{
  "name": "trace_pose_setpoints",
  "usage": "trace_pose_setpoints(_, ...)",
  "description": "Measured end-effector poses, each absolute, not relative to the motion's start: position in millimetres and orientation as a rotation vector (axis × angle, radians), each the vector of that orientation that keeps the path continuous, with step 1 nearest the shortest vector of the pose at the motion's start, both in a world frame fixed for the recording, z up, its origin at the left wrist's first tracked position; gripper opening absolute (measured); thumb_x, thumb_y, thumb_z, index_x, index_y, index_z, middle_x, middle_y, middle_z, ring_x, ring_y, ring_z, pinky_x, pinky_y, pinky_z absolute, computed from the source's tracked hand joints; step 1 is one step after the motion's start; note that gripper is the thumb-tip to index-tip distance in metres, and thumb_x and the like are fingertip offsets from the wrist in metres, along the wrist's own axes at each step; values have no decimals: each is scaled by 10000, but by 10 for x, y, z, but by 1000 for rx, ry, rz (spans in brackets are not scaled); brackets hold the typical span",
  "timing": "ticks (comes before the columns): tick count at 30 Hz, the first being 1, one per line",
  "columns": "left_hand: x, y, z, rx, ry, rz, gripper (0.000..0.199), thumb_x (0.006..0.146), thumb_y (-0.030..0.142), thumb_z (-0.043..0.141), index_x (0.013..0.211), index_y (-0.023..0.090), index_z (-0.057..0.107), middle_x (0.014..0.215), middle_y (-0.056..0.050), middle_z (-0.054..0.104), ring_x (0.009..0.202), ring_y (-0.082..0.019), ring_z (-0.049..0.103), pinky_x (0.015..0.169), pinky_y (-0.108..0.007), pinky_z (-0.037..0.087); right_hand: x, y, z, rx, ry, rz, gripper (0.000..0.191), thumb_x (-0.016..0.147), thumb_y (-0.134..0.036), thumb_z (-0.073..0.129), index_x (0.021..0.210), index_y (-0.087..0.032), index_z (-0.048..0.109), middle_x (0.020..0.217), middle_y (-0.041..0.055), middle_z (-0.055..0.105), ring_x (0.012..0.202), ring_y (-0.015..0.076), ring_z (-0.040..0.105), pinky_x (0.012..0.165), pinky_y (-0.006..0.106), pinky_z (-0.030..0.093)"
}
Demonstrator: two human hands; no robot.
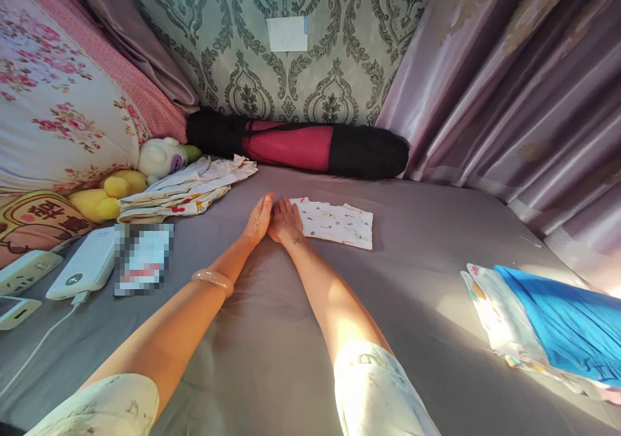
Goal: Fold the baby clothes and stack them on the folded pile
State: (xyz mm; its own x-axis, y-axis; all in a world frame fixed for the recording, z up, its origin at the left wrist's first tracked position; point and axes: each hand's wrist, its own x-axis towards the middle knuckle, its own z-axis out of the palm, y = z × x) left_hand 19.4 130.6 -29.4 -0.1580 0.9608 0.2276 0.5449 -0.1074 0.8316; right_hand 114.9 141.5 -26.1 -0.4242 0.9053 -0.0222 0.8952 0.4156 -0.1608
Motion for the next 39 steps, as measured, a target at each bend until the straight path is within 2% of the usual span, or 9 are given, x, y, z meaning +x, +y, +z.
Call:
trace_pose_setpoints(4, 185, 1294, -303, 1660, 1682, 1215, 595, 1001, 496, 173, 1362, 157, 504, 1424, -105, 534, 1342, -229, 463, 1143, -392, 335, 1183, 1428, -255, -1589, -2478, 355, 584, 966, -256, 294, 1526, -93, 277, 1605, 109, 232, 1491, 249, 116, 1203, 434, 104)
trace_pose_setpoints(10, 184, 1304, -307, 1775, 1701, 1102, 600, 1000, 493, 166, 1388, 151, 472, 1441, -121, 513, 1351, -242, 451, 1136, -421, 332, 1416, 1606, -143, -1492, -2088, 658, 568, 989, -259, 175, 1539, -131, 236, 1580, 100, 300, 1456, 155, 253, 1171, 350, 238)
trace_pose_setpoints(13, 214, 1307, -321, 1967, 1710, 959, 572, 1000, 466, 201, 1413, 148, 436, 1472, -126, 476, 1394, -235, 391, 1160, -436, 282, 1700, 1638, -106, -1534, -2068, 552, 572, 981, -249, 210, 1543, -144, 235, 1587, 87, 285, 1462, 164, 238, 1185, 374, 209)
trace_pose_setpoints(17, 263, 1294, -362, 2260, 1695, 744, 552, 996, 466, 237, 1448, 193, 398, 1516, -89, 426, 1454, -218, 277, 1193, -461, 183, 2028, 1543, -105, -1600, -2294, 267, 557, 980, -294, 285, 1519, -155, 313, 1597, 88, 254, 1481, 241, 174, 1195, 508, 91)
trace_pose_setpoints(20, 293, 1283, -379, 2377, 1688, 604, 559, 994, 473, 236, 1468, 215, 382, 1545, -69, 385, 1467, -220, 246, 1199, -473, 151, 2108, 1447, -144, -1594, -2423, 170, 542, 997, -339, 253, 1507, -180, 349, 1594, 79, 264, 1481, 254, 168, 1185, 551, 61)
trace_pose_setpoints(28, 342, 1245, -305, 2443, 1695, 340, 558, 1000, 440, 199, 1469, 206, 390, 1562, -61, 348, 1469, -218, 240, 1192, -514, 151, 2054, 1374, -252, -1603, -2475, 171, 545, 995, -341, 250, 1510, -192, 349, 1595, 53, 268, 1465, 253, 219, 1186, 534, 85)
trace_pose_setpoints(35, 322, 1273, -347, 2447, 1710, 336, 564, 990, 454, 218, 1465, 210, 398, 1561, -55, 351, 1466, -224, 249, 1190, -518, 163, 2126, 1384, -181, -1585, -2435, 277, 548, 1003, -337, 219, 1523, -196, 317, 1604, 56, 243, 1478, 219, 185, 1191, 498, 111)
trace_pose_setpoints(39, 316, 1282, -367, 2456, 1693, 360, 566, 987, 454, 215, 1469, 216, 394, 1560, -61, 354, 1466, -228, 249, 1189, -522, 159, 2294, 1366, -136, -1651, -2356, 200, 555, 1008, -356, 206, 1527, -186, 306, 1612, 71, 212, 1492, 212, 122, 1195, 501, 62)
